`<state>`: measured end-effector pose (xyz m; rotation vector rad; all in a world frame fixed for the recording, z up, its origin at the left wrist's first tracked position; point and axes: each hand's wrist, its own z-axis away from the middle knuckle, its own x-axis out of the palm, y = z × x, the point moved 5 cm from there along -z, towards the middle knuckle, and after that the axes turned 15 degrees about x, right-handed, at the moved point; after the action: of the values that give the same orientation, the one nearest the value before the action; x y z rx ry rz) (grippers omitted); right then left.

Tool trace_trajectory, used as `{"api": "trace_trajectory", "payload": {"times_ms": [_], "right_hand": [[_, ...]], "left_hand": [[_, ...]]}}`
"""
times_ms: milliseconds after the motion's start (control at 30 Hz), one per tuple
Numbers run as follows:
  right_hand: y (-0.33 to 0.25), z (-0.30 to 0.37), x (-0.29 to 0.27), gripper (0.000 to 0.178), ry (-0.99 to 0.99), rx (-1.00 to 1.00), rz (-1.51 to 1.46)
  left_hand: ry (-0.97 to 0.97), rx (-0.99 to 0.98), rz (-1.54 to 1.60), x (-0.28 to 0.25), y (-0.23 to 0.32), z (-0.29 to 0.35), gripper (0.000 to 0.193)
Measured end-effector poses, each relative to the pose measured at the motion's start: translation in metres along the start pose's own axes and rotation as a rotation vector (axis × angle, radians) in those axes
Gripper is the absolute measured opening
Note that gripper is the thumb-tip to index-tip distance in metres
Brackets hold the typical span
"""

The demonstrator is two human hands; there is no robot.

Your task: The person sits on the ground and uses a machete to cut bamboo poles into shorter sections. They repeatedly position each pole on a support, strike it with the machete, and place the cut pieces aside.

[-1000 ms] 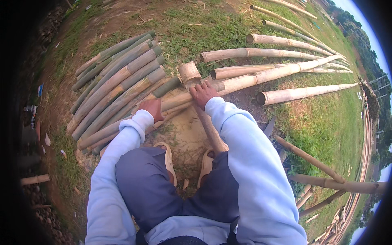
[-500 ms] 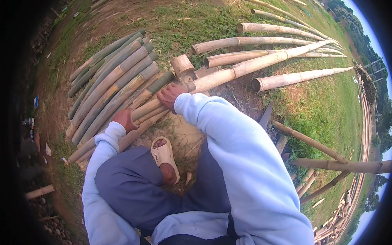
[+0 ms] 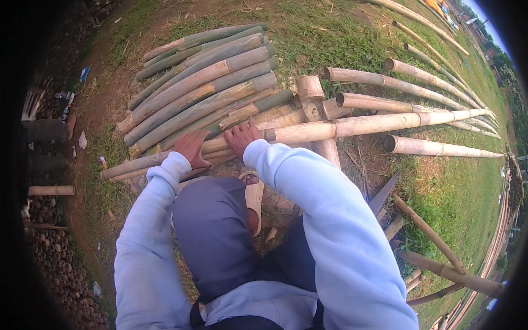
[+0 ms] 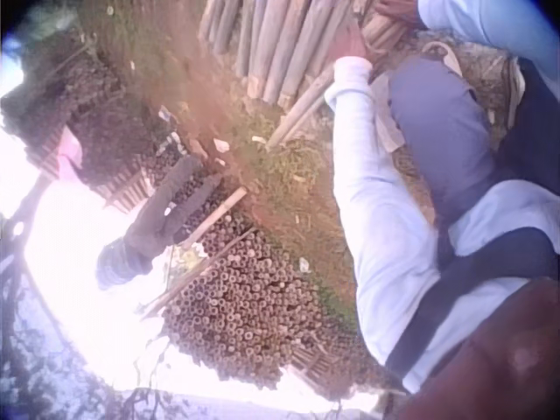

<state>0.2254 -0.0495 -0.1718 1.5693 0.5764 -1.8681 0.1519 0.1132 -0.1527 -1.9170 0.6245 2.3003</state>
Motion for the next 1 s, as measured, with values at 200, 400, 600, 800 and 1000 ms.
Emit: {"api": "trace_trajectory", "payload": {"times_ms": [200,400,600,800,1000], "right_hand": [[0.022,0.015,-0.003,0.074,-0.109,0.094,0.06],[0.102,0.059,-0.091,0.1,-0.034,0.149,-0.116],[0.242,0.215,-0.146,0.058,0.278,0.49,-0.555],[0.289,0.49,0.041,0.04,0.364,1.151,-0.953],[0.175,0.571,0.166,0.048,0.289,1.434,-0.738]], "left_hand": [[-0.22,-0.118,0.065,0.02,0.032,-0.06,0.067],[-0.215,-0.12,0.089,0.016,0.03,-0.052,0.047],[-0.178,-0.172,0.06,0.022,0.016,-0.046,0.062],[-0.186,-0.134,0.003,0.015,0.038,-0.073,0.069],[-0.097,-0.122,-0.048,0.035,-0.005,-0.057,0.075]]}}
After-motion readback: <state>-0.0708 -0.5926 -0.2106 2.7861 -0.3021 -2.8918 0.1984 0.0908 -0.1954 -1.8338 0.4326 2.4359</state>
